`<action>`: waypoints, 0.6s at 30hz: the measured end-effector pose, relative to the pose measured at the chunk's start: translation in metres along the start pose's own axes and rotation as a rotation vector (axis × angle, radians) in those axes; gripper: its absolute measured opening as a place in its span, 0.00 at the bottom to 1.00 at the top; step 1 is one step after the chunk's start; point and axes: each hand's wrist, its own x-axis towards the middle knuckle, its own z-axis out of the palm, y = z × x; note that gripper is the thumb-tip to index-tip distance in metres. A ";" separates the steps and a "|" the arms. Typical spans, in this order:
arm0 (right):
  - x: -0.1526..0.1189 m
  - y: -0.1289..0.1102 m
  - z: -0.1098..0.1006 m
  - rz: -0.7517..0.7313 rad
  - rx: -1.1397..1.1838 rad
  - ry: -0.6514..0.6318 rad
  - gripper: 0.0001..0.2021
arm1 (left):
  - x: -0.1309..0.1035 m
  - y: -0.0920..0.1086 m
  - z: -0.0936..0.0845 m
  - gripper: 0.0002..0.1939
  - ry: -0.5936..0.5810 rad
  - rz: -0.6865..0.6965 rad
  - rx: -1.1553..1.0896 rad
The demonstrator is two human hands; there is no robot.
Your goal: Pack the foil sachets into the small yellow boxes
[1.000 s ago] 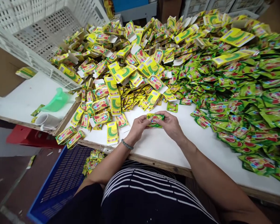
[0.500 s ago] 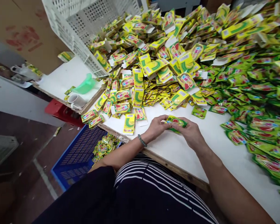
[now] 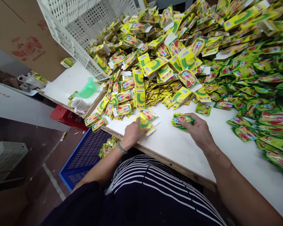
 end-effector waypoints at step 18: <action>0.013 -0.011 -0.023 0.050 -0.063 0.208 0.21 | 0.061 0.074 0.022 0.19 0.148 0.619 -0.048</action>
